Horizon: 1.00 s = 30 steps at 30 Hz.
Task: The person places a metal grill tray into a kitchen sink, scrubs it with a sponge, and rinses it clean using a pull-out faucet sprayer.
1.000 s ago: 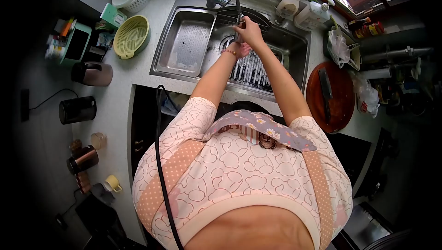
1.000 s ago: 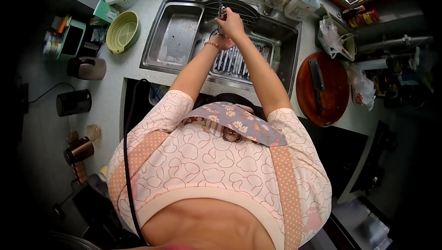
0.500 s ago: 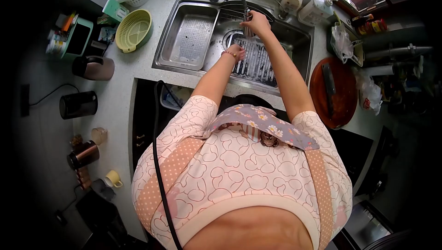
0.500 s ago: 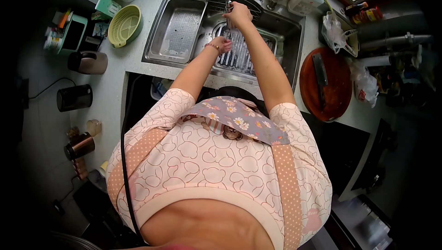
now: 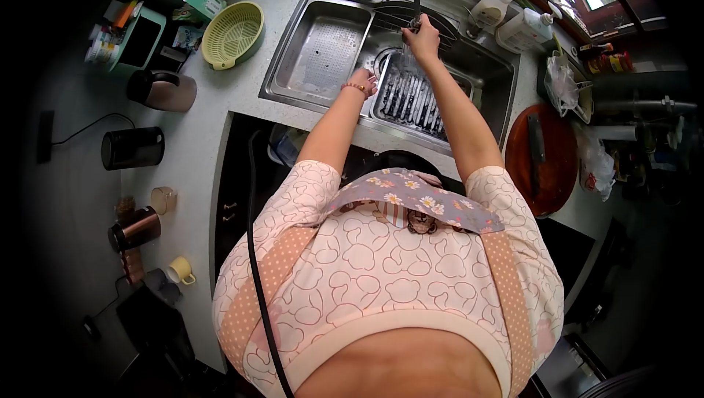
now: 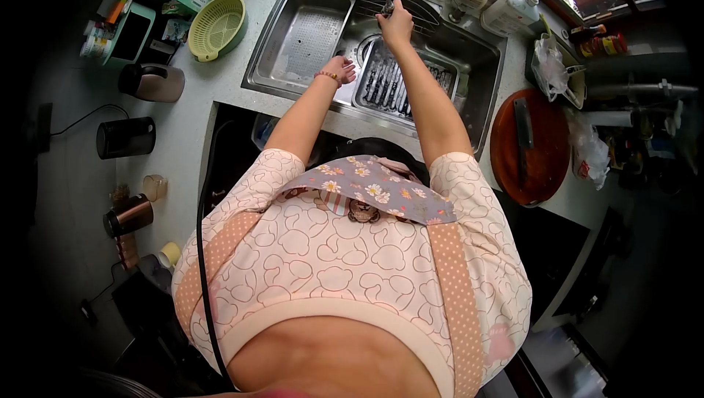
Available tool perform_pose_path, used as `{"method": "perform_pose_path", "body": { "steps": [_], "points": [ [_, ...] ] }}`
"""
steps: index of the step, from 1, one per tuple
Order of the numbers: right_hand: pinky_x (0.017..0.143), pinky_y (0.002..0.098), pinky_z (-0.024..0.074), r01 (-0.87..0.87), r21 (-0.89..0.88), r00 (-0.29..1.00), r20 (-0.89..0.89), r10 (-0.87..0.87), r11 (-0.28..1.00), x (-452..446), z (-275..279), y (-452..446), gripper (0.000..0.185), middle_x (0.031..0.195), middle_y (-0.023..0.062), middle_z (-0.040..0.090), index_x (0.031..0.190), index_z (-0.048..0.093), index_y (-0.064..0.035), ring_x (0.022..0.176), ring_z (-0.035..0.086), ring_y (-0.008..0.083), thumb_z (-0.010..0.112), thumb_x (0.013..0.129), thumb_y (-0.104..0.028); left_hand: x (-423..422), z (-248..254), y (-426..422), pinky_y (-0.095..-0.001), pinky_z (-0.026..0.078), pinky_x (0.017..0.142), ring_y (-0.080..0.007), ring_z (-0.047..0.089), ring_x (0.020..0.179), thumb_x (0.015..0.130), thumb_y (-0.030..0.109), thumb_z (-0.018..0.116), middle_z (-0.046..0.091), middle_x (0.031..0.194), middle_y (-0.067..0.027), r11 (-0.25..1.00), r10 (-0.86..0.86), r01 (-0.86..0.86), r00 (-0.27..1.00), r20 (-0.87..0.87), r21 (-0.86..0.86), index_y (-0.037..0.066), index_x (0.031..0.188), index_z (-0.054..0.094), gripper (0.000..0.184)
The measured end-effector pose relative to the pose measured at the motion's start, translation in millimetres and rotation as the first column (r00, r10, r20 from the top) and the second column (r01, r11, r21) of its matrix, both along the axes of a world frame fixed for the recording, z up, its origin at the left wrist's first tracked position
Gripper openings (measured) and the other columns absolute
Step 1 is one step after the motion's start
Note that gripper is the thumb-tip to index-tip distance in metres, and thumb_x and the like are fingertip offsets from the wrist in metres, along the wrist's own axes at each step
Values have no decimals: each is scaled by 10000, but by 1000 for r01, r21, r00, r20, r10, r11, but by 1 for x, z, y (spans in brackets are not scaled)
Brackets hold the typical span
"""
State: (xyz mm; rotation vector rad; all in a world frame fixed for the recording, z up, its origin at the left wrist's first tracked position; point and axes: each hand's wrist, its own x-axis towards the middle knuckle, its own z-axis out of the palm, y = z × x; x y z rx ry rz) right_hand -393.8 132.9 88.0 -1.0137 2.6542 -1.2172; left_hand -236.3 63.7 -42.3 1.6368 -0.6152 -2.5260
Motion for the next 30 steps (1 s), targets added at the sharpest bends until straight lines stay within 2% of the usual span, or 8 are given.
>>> {"method": "perform_pose_path", "body": {
  "steps": [3,8,12,13,16,20,23,30],
  "points": [
    [583,366,477,-7,-39,1000,-14,7,999,-3,-14,-5,343,715,112,631,883,489,-69,635,631,262,729,680,-205,5,-1,-7,-433,355,959,-267,458,1158,883,123,375,511,1208,-126,977,168,-170,986,20,129,-5,1073,514,267],
    [460,289,476,-67,-160,990,113,85,985,-14,-42,-18,320,658,84,612,860,454,-42,511,607,143,718,696,-118,16,-11,-12,-433,356,956,-263,440,1173,893,119,362,507,1209,-134,966,191,-186,981,-12,178,-9,1096,504,279],
    [488,304,540,-72,-118,943,317,106,990,-24,-56,-29,301,741,95,586,857,435,-14,623,622,174,687,694,-45,23,-7,-15,-431,357,954,-260,432,1178,895,119,366,508,1205,-133,963,187,-182,982,-8,199,-9,1111,497,283],
    [508,321,555,-33,-82,849,523,71,996,-3,-10,-21,297,777,99,570,857,434,-13,656,623,189,677,686,-20,24,-9,-15,-426,348,958,-257,428,1181,883,122,372,497,1219,-128,967,177,-170,984,-18,191,-9,1118,490,294],
    [514,325,559,-130,-73,673,726,142,989,-14,-12,-21,311,772,99,563,869,432,-9,651,621,199,680,681,-18,23,-14,-16,-413,330,965,-249,423,1182,860,130,385,476,1244,-119,974,152,-142,988,-40,177,-8,1126,478,314],
    [547,337,571,-172,20,712,694,110,985,-19,-16,-12,218,741,133,604,884,551,27,623,635,251,659,713,-55,17,-17,-15,-408,341,958,-253,431,1173,861,134,377,482,1236,-122,975,148,-139,988,-38,175,-4,1100,489,297],
    [563,332,569,-242,-46,541,823,175,969,-21,-20,-5,190,733,156,620,857,595,51,604,639,258,653,726,-74,16,-21,-13,-407,353,949,-267,436,1165,862,136,366,488,1225,-128,981,133,-125,990,-44,149,-2,1088,490,293],
    [575,333,569,-308,-67,446,871,206,949,-9,-20,7,212,760,182,628,862,591,69,653,652,270,656,738,-89,15,-30,-3,-406,369,934,-274,458,1132,864,151,358,501,1204,-130,984,126,-121,992,-27,133,1,1091,484,300]
  ]
}}
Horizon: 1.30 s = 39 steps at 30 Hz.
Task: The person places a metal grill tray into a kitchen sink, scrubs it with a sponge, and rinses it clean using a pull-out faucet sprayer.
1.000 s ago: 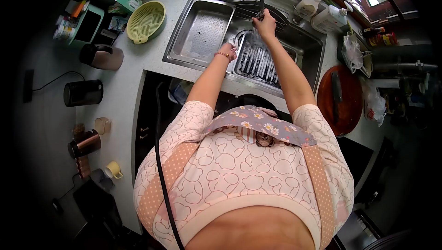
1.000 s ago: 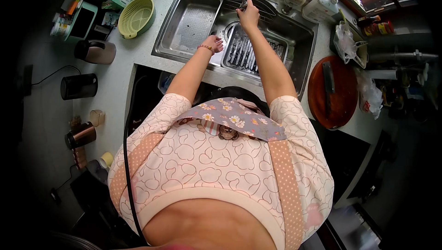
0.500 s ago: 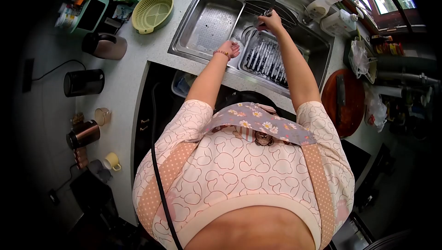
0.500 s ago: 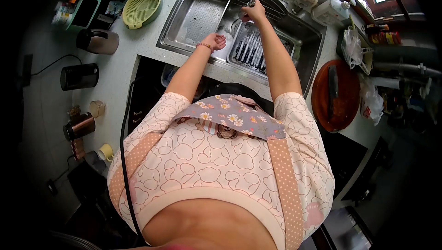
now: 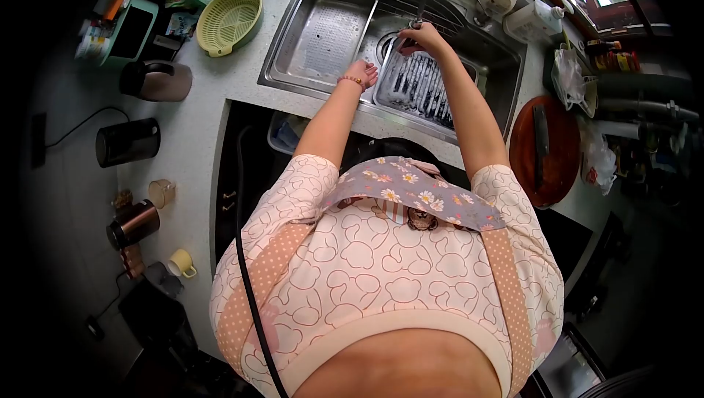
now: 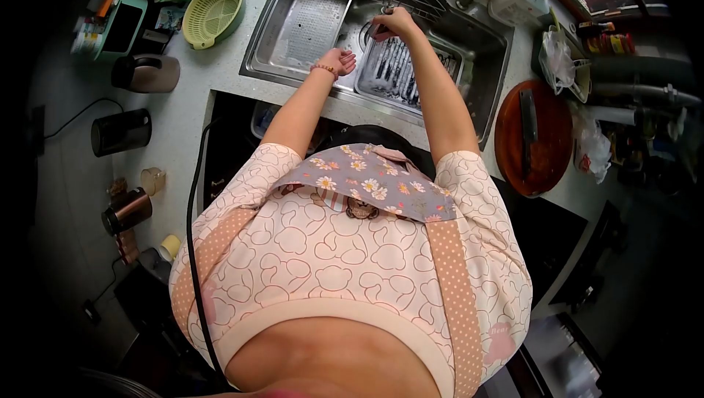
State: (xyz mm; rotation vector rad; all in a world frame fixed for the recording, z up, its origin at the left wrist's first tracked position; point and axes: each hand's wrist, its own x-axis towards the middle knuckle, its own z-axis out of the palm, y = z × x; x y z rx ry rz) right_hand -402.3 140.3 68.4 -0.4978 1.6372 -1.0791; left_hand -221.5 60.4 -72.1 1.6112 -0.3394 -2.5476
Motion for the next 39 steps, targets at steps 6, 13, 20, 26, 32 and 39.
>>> {"method": "perform_pose_path", "body": {
  "steps": [6,13,20,26,32,39],
  "points": [
    [591,315,568,-25,14,999,33,25,1000,7,9,14,248,763,173,630,870,592,71,641,649,249,674,728,-115,0,6,8,-382,365,942,-247,453,1137,875,158,339,472,1255,-120,999,-30,30,999,12,-11,-5,1169,449,355],
    [630,297,563,-148,92,985,101,139,985,-11,29,38,255,800,200,636,889,589,93,684,655,256,651,728,-96,-4,-6,14,-387,392,914,-243,478,1108,877,139,353,515,1198,-112,998,-20,20,1000,-1,53,-5,1136,480,322],
    [583,313,576,-140,199,989,-25,148,970,-37,42,60,217,808,170,618,824,572,73,653,645,258,652,705,-90,-13,-5,20,-409,424,870,-267,534,1039,886,90,387,587,1076,-120,1000,-25,26,995,93,-3,-24,1060,506,240],
    [561,313,574,-166,264,982,-40,183,950,-40,49,61,259,810,154,604,859,559,55,627,640,245,664,689,-109,-9,-19,11,-410,422,876,-267,527,1047,885,92,386,584,1079,-115,1000,-2,1,998,63,31,-13,1054,510,234],
    [574,304,573,-192,286,973,-66,219,939,-45,48,62,267,883,134,599,880,585,57,624,635,235,661,702,-127,-3,-26,3,-404,416,890,-259,495,1088,882,107,371,549,1137,-116,997,44,-48,997,59,62,-5,1089,490,264],
    [557,322,574,-219,353,956,-111,273,910,-74,54,71,299,816,144,587,857,551,45,587,637,251,684,650,-124,-3,-18,0,-395,419,884,-243,474,1119,875,122,353,515,1198,-122,999,43,-43,997,64,8,-7,1142,456,314]
  ]
}}
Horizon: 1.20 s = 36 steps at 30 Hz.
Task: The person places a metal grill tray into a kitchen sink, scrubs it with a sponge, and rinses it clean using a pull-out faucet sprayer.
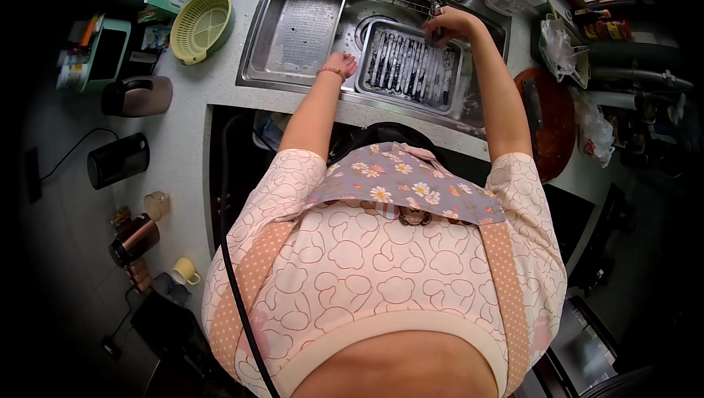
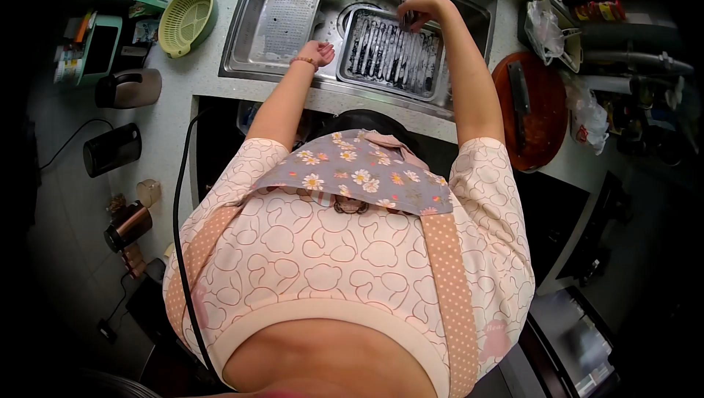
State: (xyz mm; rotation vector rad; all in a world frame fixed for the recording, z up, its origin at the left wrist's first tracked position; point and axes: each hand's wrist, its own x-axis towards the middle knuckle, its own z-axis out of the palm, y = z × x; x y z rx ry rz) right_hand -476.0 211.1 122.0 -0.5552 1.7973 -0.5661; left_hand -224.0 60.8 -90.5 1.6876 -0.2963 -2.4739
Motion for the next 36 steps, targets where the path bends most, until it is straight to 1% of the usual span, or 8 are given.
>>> {"method": "perform_pose_path", "body": {
  "steps": [6,16,20,23,27,29,32,36],
  "points": [
    [530,324,550,-7,84,989,-150,20,996,-24,5,2,252,879,112,610,891,622,10,648,613,209,644,673,-114,1,7,0,-403,427,881,-247,505,1079,874,68,372,552,1123,-116,998,56,-57,998,31,37,-5,1070,499,245],
    [458,275,494,-87,-161,798,-602,-28,983,-49,-32,-3,220,651,40,591,865,637,-34,468,565,138,652,665,-125,2,15,0,-385,430,886,-241,521,1056,865,69,378,563,1105,-124,996,91,-91,996,3,23,-10,1081,499,260],
    [489,254,497,-5,-378,924,-356,-140,926,-32,-45,-5,225,677,22,584,913,625,-39,532,576,113,645,695,-89,4,16,-2,-387,429,888,-243,519,1060,863,61,384,561,1108,-127,996,86,-85,996,-8,31,-7,1075,498,251],
    [493,253,504,41,-523,939,-270,-211,851,-7,-52,-11,222,663,50,614,890,640,-29,523,594,117,665,683,-105,7,16,-2,-389,425,893,-248,512,1072,866,61,377,555,1118,-131,995,95,-94,995,-16,31,-7,1079,492,251],
    [535,264,538,301,-614,950,126,-285,730,36,-56,-25,240,770,81,636,955,603,-4,627,628,144,649,721,-31,11,23,3,-390,421,899,-251,504,1085,870,66,375,549,1129,-135,991,128,-127,991,-28,41,-6,1079,486,247],
    [553,265,542,350,-629,935,181,-306,695,49,-58,-29,238,778,88,638,956,598,10,631,630,152,639,724,-21,12,27,5,-389,419,901,-249,501,1089,871,69,376,547,1132,-135,992,122,-121,992,-30,42,-6,1077,485,245],
    [548,268,532,312,-626,937,78,-341,714,48,-66,-31,209,760,92,639,914,621,-11,634,631,146,648,710,-44,15,20,3,-385,416,903,-245,496,1094,872,72,378,543,1137,-135,995,94,-94,995,-26,21,-7,1076,487,244],
    [627,332,517,176,-457,851,-374,-368,872,19,-74,-23,219,730,108,645,852,658,-60,628,640,189,664,669,-178,15,16,1,-385,410,906,-242,492,1096,871,71,380,536,1146,-136,996,90,-90,995,-29,-2,-8,1079,489,248]
  ]
}}
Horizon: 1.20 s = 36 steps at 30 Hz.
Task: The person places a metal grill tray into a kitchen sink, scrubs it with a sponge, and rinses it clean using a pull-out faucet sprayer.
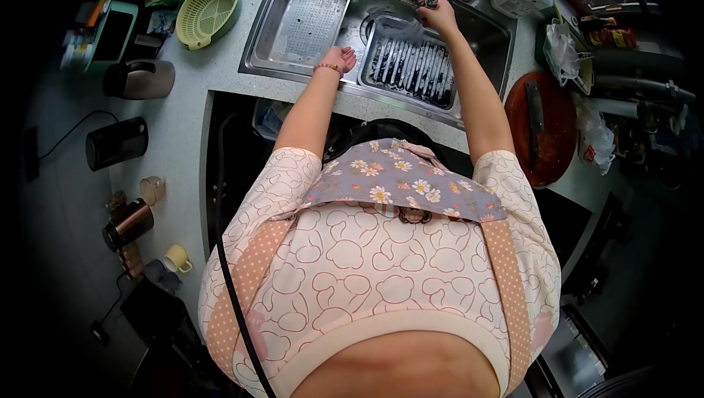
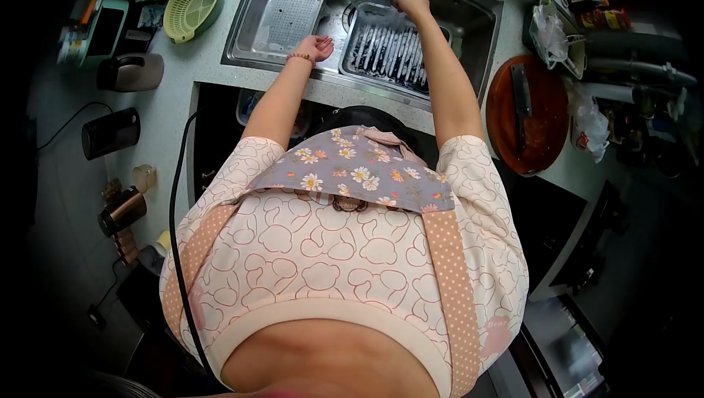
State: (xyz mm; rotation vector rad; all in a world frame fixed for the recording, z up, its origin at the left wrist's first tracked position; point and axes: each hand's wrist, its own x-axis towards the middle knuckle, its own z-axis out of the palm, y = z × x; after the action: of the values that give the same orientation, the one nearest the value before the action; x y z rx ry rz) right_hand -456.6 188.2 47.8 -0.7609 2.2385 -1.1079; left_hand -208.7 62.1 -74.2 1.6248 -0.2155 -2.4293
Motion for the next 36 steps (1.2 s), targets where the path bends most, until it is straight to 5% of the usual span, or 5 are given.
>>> {"method": "perform_pose_path", "body": {
  "steps": [2,5,8,11,36],
  "points": [
    [740,385,485,104,162,954,-295,-52,981,-3,2,5,258,709,116,646,809,674,-101,662,645,243,643,633,-287,-1,2,2,-386,408,907,-243,492,1095,870,71,379,535,1148,-136,1000,-4,4,1000,-3,7,-8,1080,489,250],
    [467,270,496,72,159,960,-277,-26,985,5,15,9,148,611,90,612,777,610,-15,507,616,162,644,708,-142,-4,2,8,-384,406,907,-250,491,1094,873,72,370,536,1148,-137,1000,-13,13,1000,-8,21,-10,1087,488,258],
    [453,319,540,-16,28,966,260,8,999,19,21,6,216,668,145,612,768,588,47,522,625,226,651,707,-150,-8,0,10,-379,406,903,-259,491,1093,878,75,361,536,1146,-139,999,-21,21,1000,-2,44,-11,1093,489,264],
    [442,312,537,-2,-2,912,411,3,1000,50,49,2,258,690,149,624,834,589,67,548,638,224,657,681,-130,-11,-1,13,-377,407,897,-261,494,1085,885,83,357,540,1138,-141,998,-3,3,1000,7,58,-11,1086,497,263],
    [599,316,578,-30,-176,764,631,136,984,74,40,4,227,784,137,577,868,538,38,696,622,225,639,736,-117,-7,-4,29,-357,451,840,-201,509,1079,877,86,350,548,1114,-126,1000,-27,27,999,22,3,-19,1061,491,255]
  ]
}}
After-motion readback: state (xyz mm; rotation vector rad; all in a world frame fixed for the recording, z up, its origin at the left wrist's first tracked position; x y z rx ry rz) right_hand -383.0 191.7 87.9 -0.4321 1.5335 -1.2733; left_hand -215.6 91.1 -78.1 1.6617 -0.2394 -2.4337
